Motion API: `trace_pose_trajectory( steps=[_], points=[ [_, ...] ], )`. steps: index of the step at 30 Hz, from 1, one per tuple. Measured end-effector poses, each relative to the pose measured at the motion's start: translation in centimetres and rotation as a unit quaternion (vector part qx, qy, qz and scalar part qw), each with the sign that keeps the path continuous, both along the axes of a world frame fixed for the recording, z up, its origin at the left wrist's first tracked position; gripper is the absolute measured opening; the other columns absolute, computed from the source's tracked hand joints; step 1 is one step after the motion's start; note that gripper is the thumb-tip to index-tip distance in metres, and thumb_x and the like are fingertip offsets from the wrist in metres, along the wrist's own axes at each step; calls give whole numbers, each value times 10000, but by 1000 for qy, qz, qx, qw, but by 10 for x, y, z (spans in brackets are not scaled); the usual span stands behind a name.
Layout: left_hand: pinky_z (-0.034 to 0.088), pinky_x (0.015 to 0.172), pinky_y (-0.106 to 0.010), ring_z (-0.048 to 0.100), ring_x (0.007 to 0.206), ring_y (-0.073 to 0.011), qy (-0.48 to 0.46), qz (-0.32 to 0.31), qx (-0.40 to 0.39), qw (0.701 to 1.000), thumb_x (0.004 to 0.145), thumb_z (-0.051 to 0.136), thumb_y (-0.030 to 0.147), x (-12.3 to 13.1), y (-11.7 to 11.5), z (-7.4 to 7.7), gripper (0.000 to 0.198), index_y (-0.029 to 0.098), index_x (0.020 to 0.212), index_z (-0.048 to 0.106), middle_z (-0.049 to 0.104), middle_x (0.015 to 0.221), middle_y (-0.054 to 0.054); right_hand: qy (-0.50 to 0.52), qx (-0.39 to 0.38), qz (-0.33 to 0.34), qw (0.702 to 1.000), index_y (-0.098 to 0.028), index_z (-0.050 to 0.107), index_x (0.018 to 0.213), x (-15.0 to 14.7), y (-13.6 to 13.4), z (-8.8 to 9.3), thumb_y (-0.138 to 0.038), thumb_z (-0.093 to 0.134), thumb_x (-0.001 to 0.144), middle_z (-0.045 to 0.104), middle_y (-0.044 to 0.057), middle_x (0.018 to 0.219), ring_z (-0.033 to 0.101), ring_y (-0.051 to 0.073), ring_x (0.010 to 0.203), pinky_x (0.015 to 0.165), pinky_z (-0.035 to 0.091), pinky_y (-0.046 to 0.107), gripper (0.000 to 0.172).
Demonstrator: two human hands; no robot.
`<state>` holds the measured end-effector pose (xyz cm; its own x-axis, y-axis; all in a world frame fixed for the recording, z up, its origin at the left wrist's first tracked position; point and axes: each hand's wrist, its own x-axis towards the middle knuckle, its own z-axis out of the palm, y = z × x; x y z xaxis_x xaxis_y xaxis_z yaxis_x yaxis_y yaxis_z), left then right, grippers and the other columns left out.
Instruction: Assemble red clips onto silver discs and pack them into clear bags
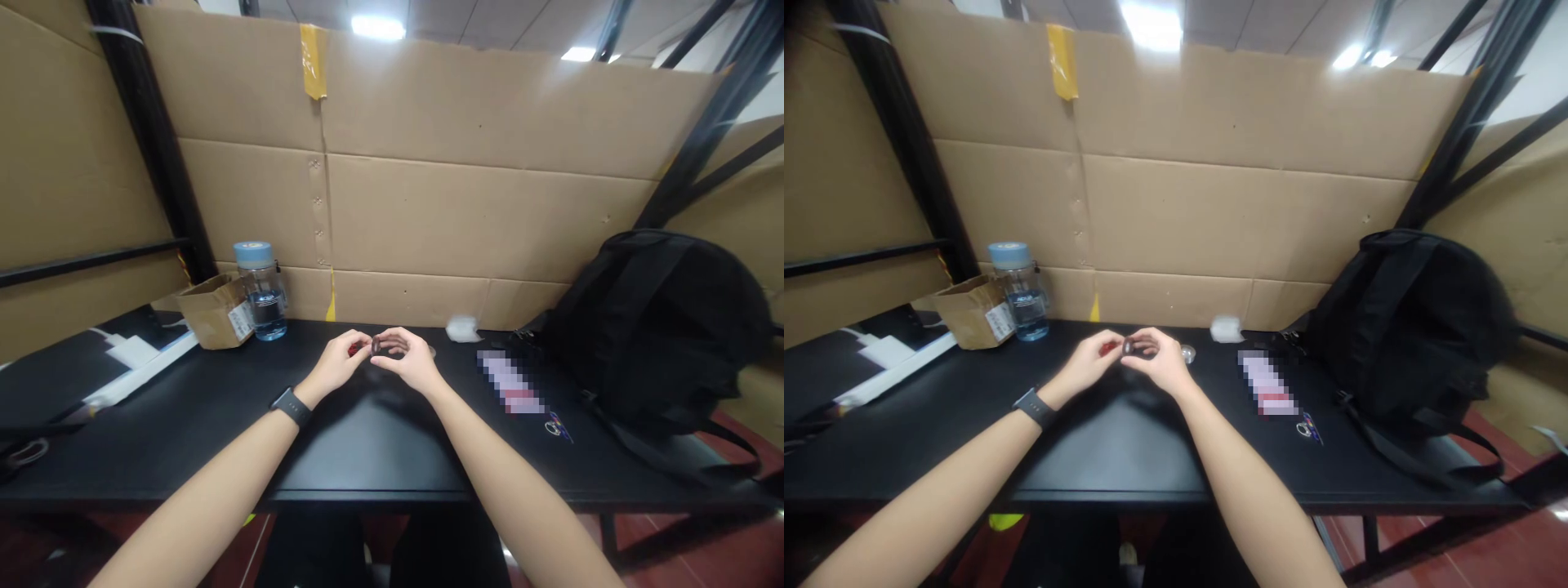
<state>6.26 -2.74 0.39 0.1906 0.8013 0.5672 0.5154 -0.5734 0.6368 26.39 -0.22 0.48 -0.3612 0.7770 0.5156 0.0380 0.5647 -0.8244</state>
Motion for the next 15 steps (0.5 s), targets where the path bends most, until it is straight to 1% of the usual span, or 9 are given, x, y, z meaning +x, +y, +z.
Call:
trace_pose_trajectory(
  steps=[3,7,11,15],
  points=[
    [512,808,-291,657,910,-195,-5,-7,16,1000,952,592,331,1,1,-2,189,195,970,722,694,1002,-66,-11,20,-15,1000,-228,677,1075,-3,-5,2,-371,871,697,768,70,1101,733,226,1043,865,562,336,447],
    [497,778,-283,630,897,-189,15,-8,29,999,939,591,278,1,0,1,153,190,916,714,641,991,-63,-28,38,-27,999,-237,704,1030,-4,-7,4,-384,867,699,768,59,1109,728,222,1033,854,564,339,397],
    [497,807,-290,628,920,-192,-12,-2,15,1000,962,582,328,1,-2,3,185,198,948,713,636,1011,-59,-34,41,-31,998,-241,714,1022,-2,-8,6,-382,860,704,771,53,1096,728,222,1026,857,569,348,377],
    [498,854,-303,629,964,-203,-20,-20,8,1000,976,565,362,2,-2,3,213,202,971,705,638,1029,-65,-24,25,-24,999,-236,706,1036,-3,-7,5,-387,857,714,766,65,1135,731,228,1046,865,572,348,386]
  ],
)
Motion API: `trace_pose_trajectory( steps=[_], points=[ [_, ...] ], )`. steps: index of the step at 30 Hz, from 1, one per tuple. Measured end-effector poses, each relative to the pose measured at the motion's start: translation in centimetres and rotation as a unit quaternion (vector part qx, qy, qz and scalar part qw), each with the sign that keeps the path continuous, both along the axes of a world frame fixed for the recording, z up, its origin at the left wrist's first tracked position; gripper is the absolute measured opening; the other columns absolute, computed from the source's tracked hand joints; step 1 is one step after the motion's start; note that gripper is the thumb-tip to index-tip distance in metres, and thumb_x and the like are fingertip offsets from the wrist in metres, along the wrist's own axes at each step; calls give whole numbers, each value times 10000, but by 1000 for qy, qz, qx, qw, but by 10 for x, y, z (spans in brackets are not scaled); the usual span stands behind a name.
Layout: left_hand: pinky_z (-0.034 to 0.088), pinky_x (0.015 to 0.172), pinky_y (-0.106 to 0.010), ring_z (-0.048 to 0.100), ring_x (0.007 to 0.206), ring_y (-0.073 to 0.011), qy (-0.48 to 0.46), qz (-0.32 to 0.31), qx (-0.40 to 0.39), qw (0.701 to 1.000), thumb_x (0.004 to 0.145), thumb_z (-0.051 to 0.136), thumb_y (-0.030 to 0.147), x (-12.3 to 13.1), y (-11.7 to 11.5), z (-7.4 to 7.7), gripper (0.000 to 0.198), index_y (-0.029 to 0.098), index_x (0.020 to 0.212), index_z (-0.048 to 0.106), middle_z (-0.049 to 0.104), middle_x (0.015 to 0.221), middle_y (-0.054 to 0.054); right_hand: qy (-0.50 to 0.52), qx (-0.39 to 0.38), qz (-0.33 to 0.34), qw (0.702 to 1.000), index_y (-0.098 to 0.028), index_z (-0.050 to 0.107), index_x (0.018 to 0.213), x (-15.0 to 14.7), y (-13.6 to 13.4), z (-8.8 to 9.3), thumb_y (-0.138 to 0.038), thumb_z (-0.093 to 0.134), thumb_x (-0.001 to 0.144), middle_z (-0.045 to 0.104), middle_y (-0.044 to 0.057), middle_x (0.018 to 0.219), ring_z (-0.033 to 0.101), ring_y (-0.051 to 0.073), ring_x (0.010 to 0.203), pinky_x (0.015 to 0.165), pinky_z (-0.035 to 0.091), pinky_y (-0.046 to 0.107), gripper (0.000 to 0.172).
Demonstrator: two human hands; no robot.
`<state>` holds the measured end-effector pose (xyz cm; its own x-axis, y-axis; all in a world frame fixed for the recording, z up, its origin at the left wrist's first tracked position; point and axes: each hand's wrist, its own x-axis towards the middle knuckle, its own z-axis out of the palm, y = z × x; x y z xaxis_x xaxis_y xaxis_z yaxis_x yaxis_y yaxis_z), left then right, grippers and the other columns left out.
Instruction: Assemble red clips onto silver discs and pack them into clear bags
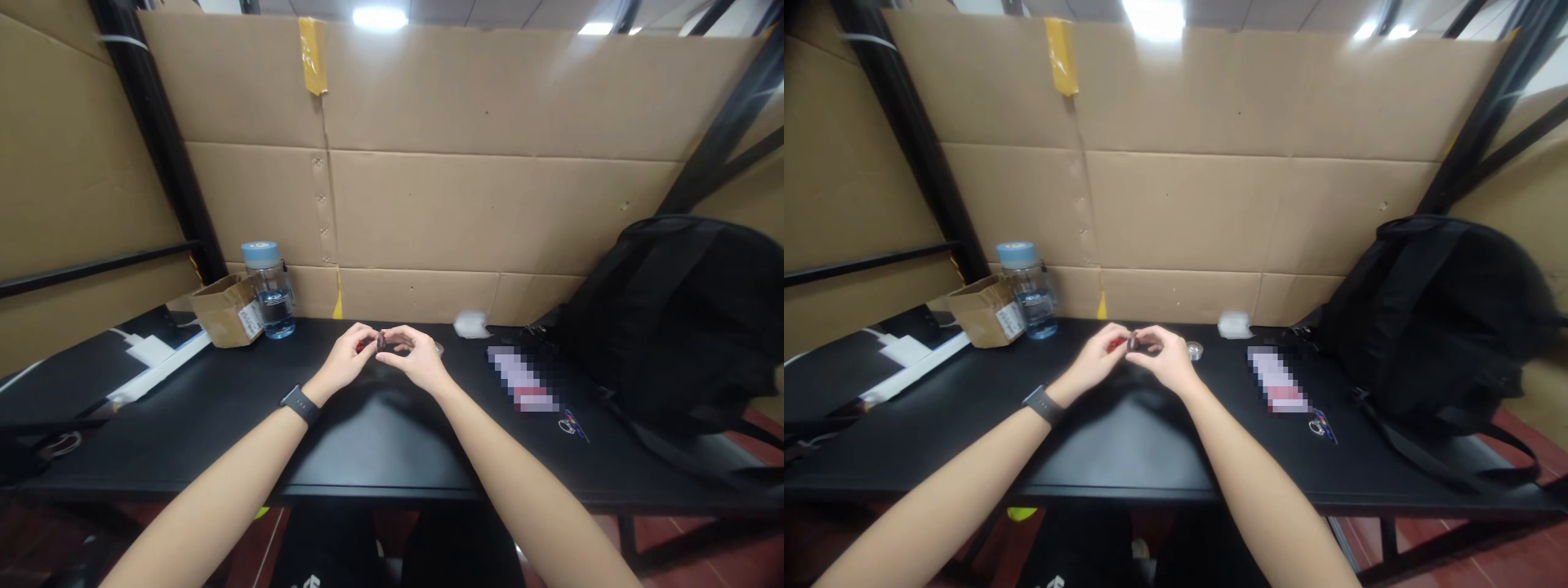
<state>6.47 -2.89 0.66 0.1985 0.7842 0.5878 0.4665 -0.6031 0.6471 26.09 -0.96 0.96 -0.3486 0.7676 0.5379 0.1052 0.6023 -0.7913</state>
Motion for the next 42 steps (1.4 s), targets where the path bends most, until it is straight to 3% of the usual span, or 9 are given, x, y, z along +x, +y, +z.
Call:
trace_pose_trajectory(
  steps=[6,11,19,24,29,32,38,42],
  points=[
    [495,841,-314,626,967,-210,17,13,25,999,960,584,320,1,-1,1,161,202,949,693,643,1026,-71,35,-40,9,999,-215,690,984,-2,2,-3,-400,862,711,762,95,1156,746,250,1038,824,595,341,372],
    [489,844,-341,613,953,-222,66,54,65,994,895,610,213,4,-6,6,85,209,852,683,656,990,-67,60,-90,57,993,-201,679,942,-1,2,-3,-445,871,688,784,90,1047,763,243,961,902,609,394,401],
    [473,784,-360,602,926,-237,106,111,83,985,845,651,179,7,-11,9,60,210,807,686,652,967,-72,-10,-31,12,999,-221,690,931,0,2,-2,-404,839,737,767,84,1110,759,247,952,760,605,333,305],
    [499,793,-346,622,919,-220,54,103,68,991,885,650,205,9,-8,5,74,211,866,721,635,953,-70,34,-50,27,998,-211,669,899,-1,2,-2,-424,843,722,724,108,1228,759,256,981,739,623,317,327],
    [517,758,-320,630,856,-194,12,72,71,995,884,681,221,7,-4,2,58,212,850,726,625,946,-68,80,-98,53,990,-202,665,915,-1,5,-4,-426,882,681,711,131,1255,752,274,1027,901,632,393,390],
    [515,776,-319,631,897,-203,21,68,72,995,892,665,198,7,-4,2,58,210,866,715,630,959,-71,86,-108,63,988,-200,657,915,-2,5,-6,-413,888,679,710,128,1259,753,267,1025,925,627,401,393],
    [499,830,-332,619,949,-212,48,65,69,994,912,648,181,8,-7,3,71,211,906,712,648,971,-61,78,-123,75,986,-199,643,940,-2,1,-6,-420,872,707,724,102,1208,754,248,1010,950,605,393,394],
    [474,861,-349,615,966,-212,73,93,80,990,909,684,224,7,-11,7,51,219,894,733,640,981,-49,53,-130,58,988,-194,651,945,-1,1,-6,-481,813,777,759,85,1067,752,230,943,852,599,346,371]
  ],
)
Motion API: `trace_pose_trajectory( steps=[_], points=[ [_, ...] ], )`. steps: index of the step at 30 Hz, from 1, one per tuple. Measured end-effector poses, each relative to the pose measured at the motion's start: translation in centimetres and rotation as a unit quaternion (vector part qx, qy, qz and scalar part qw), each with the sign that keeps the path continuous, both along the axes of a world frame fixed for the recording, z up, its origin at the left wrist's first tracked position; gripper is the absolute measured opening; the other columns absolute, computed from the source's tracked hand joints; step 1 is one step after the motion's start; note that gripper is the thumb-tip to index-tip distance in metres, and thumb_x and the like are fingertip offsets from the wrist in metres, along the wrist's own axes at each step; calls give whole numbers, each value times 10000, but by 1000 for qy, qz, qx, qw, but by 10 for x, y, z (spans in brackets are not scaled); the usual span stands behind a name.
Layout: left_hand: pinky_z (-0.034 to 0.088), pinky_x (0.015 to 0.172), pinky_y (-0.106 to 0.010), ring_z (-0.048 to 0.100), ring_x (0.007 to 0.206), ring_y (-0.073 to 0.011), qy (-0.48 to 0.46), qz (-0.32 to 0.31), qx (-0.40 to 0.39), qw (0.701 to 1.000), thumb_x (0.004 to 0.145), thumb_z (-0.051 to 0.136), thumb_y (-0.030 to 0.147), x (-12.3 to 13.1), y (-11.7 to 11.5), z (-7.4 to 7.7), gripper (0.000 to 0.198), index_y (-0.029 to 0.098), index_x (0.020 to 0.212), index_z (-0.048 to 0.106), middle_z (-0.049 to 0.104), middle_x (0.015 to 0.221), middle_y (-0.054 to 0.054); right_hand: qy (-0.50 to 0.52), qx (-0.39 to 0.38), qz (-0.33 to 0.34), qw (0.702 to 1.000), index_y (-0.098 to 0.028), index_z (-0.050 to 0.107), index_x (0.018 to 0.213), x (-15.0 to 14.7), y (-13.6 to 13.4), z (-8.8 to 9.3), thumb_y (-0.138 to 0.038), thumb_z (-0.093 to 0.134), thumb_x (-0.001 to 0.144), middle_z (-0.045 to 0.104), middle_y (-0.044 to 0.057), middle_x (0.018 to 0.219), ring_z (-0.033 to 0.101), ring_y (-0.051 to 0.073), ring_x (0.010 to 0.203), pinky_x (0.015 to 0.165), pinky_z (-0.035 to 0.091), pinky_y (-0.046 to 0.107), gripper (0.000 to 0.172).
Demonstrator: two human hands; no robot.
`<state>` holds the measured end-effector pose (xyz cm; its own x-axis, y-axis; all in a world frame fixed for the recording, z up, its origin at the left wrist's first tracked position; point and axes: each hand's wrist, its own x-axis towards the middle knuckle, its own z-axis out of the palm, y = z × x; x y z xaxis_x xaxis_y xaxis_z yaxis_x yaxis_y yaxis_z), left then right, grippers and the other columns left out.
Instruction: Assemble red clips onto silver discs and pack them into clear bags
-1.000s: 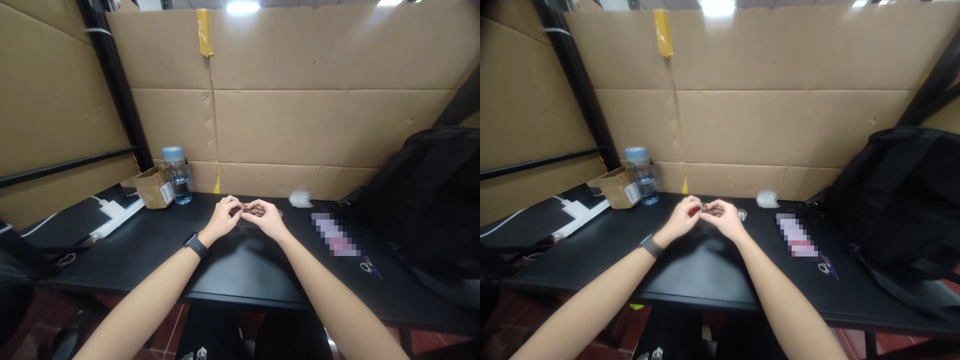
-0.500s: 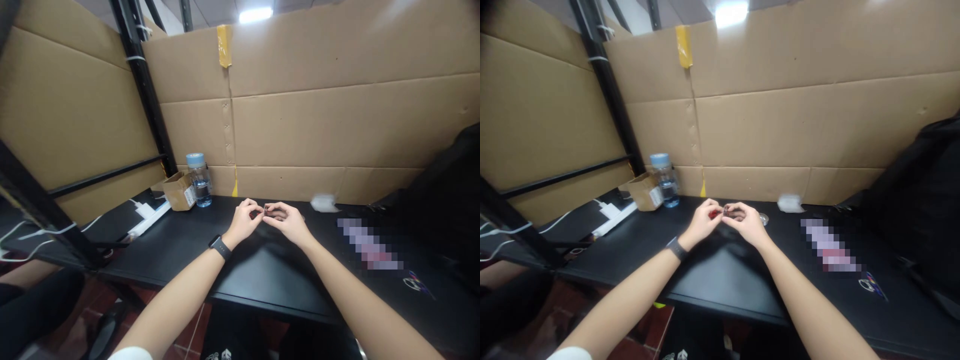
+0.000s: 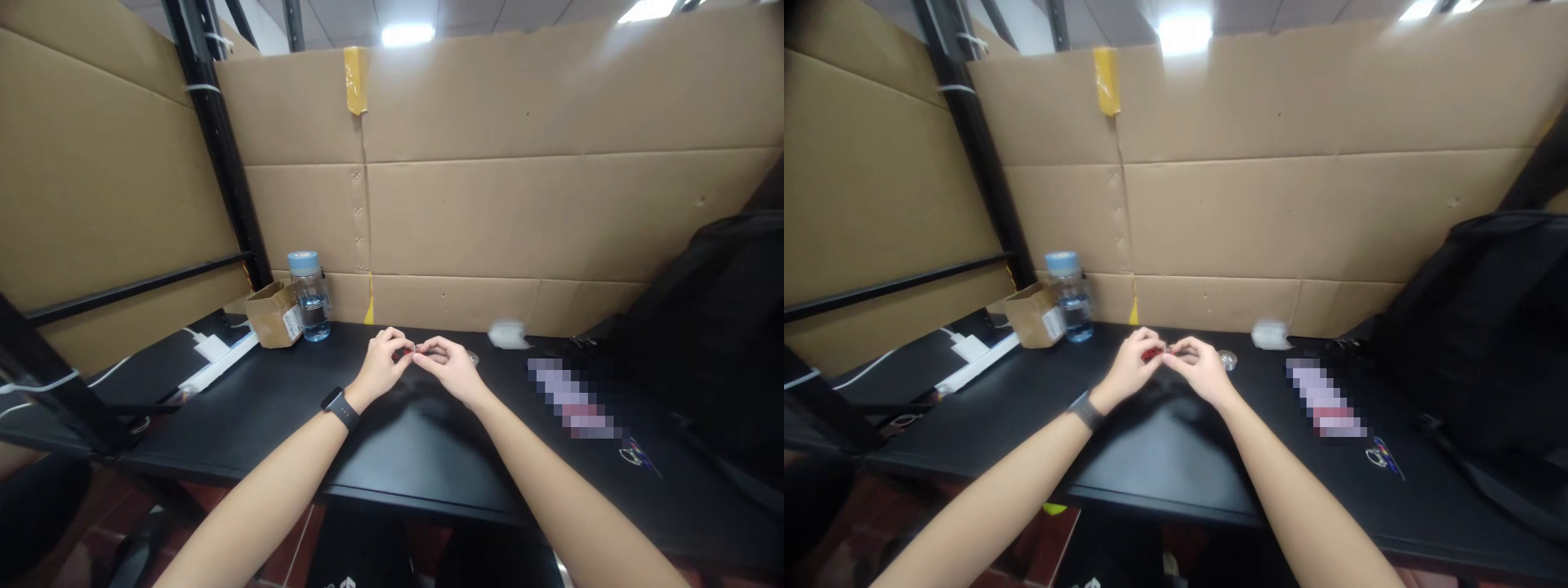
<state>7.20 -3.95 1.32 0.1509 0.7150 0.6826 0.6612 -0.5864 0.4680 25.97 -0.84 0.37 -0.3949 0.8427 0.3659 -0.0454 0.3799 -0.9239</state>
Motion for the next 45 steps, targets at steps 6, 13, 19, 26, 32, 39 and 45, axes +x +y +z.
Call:
trace_pose_trajectory(
  steps=[6,13,19,26,32,39,45],
  points=[
    [474,885,-355,616,953,-201,-13,18,2,1000,917,704,300,-2,0,3,83,248,891,763,621,964,-36,-92,45,-9,995,-206,697,1032,5,4,3,-572,542,962,740,71,997,706,228,969,717,546,304,404],
    [491,915,-363,620,992,-215,-1,2,-3,1000,885,735,299,-4,2,1,62,248,885,770,622,985,-43,-137,154,-48,977,-207,690,965,9,11,-1,-443,608,936,683,73,1080,648,208,959,739,536,308,251],
    [474,996,-385,617,1099,-224,-27,-10,-17,999,983,592,388,-5,-1,6,219,257,1119,703,655,1127,-61,-176,202,-61,962,-200,663,822,11,11,2,-334,599,923,635,79,1107,635,191,946,700,526,285,179],
    [409,1032,-518,536,1222,-322,161,-19,-111,980,880,674,562,-10,-1,-2,386,352,1201,703,594,1363,-45,-224,234,-63,944,-196,676,797,16,7,8,-227,642,845,623,70,1150,629,177,948,759,521,293,67],
    [401,1021,-519,524,1241,-347,195,27,-134,971,873,651,613,-36,14,-4,554,382,1372,590,583,1405,-52,-292,248,-70,921,-199,711,745,28,19,4,-209,683,796,647,66,1119,625,203,1002,868,505,341,59],
    [395,995,-460,512,1234,-333,196,133,-155,959,775,799,369,-83,35,-12,343,352,1114,748,632,1260,-51,-338,234,-71,909,-219,750,728,46,30,4,-217,710,778,687,49,1084,653,189,955,885,492,333,65],
    [386,947,-426,544,1148,-300,206,112,-139,962,810,760,351,-74,36,-19,176,332,983,788,657,1182,-44,-380,209,-185,882,-215,743,981,74,51,-2,-260,786,719,702,60,1010,657,209,926,885,502,345,270]
  ],
)
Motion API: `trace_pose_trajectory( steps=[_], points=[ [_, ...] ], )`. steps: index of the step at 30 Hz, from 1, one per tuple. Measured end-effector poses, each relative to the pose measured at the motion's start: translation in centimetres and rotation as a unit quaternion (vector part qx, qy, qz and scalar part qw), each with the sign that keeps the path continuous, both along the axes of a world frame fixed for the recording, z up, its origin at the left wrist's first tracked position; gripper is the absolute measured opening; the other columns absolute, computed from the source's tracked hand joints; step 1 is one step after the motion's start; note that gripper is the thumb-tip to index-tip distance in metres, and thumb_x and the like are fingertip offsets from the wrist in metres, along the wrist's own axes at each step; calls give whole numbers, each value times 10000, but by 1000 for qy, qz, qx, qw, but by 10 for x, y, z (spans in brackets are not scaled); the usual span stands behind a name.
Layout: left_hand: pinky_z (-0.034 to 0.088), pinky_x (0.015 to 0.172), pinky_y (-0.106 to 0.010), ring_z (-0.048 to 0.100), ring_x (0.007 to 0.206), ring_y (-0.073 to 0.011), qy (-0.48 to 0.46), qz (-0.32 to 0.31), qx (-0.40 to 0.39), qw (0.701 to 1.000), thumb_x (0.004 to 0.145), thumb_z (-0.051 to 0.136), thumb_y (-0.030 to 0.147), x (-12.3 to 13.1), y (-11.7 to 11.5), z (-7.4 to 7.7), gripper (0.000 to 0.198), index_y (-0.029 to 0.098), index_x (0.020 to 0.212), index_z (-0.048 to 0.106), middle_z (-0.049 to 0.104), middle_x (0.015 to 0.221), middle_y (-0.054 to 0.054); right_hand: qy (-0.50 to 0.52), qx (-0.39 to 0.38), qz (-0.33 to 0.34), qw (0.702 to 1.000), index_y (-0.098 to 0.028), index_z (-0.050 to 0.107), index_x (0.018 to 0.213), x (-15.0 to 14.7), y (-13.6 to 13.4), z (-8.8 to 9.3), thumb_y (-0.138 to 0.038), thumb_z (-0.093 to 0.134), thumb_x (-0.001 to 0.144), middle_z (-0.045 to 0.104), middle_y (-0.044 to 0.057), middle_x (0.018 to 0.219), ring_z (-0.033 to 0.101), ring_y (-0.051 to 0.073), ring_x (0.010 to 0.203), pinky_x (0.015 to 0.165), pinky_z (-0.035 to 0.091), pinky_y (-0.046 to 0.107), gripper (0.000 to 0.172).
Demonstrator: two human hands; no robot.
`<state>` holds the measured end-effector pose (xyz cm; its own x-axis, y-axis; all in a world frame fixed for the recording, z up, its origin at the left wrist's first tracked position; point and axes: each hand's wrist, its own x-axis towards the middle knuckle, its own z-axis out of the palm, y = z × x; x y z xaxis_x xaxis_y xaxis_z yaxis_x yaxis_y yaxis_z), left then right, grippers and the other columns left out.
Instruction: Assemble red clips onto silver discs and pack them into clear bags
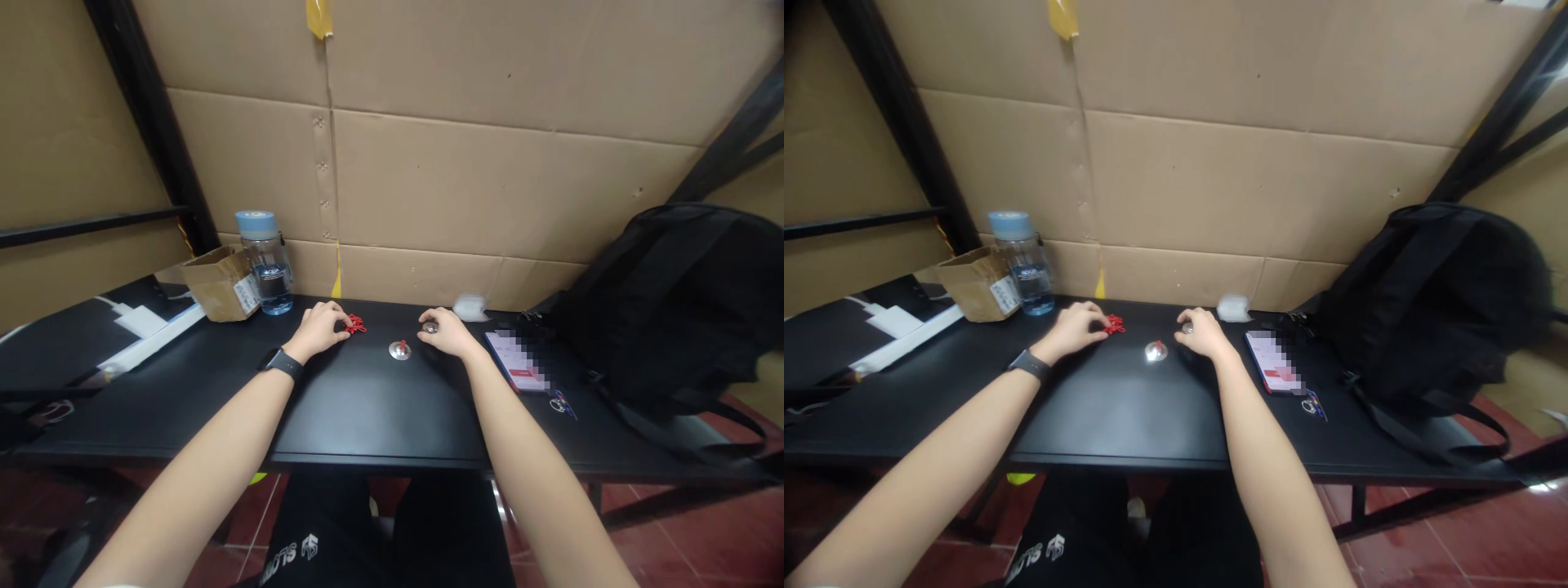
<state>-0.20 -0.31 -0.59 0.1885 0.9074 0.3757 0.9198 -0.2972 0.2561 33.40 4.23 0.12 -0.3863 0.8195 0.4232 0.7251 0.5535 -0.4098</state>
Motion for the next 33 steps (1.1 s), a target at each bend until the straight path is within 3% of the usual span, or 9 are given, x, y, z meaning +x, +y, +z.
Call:
trace_pose_trajectory(
  steps=[5,12,19,24,27,33],
  points=[
    [381,902,-411,553,1078,-300,38,-9,18,999,858,710,356,4,-2,-1,113,301,918,789,666,1129,-63,-8,-56,-8,998,-211,725,965,16,10,-7,-185,753,716,747,37,913,683,185,807,769,518,292,252],
    [389,871,-387,554,1044,-288,56,-7,32,998,907,655,364,10,-4,-1,142,266,933,754,657,1118,-80,-5,-46,-15,999,-212,726,935,19,16,-15,-197,725,746,763,34,855,686,175,749,714,504,273,190],
    [387,827,-379,570,1033,-285,82,10,32,996,941,582,325,12,-5,1,177,237,876,722,678,1111,-84,28,-51,-32,998,-212,707,975,20,20,-17,-216,734,756,769,44,915,701,173,795,760,524,282,221],
    [396,846,-384,624,1004,-276,0,27,45,999,983,509,309,9,-6,7,166,235,974,657,729,1024,-63,100,-46,-5,994,-209,699,1004,12,13,-9,-232,733,761,769,42,950,708,179,843,811,538,316,247],
    [411,896,-386,649,1022,-261,-75,23,75,994,964,557,318,13,-10,15,121,237,961,647,748,1027,-44,153,-42,24,987,-206,697,1020,1,5,-4,-255,738,760,766,44,977,711,181,884,847,543,328,268],
    [496,923,-377,695,988,-232,-208,-49,116,970,893,674,335,40,-24,23,121,261,966,737,786,972,-21,217,-18,83,972,-235,675,1095,-36,-23,7,-313,759,773,753,52,1081,705,209,1004,829,536,338,342]
  ],
)
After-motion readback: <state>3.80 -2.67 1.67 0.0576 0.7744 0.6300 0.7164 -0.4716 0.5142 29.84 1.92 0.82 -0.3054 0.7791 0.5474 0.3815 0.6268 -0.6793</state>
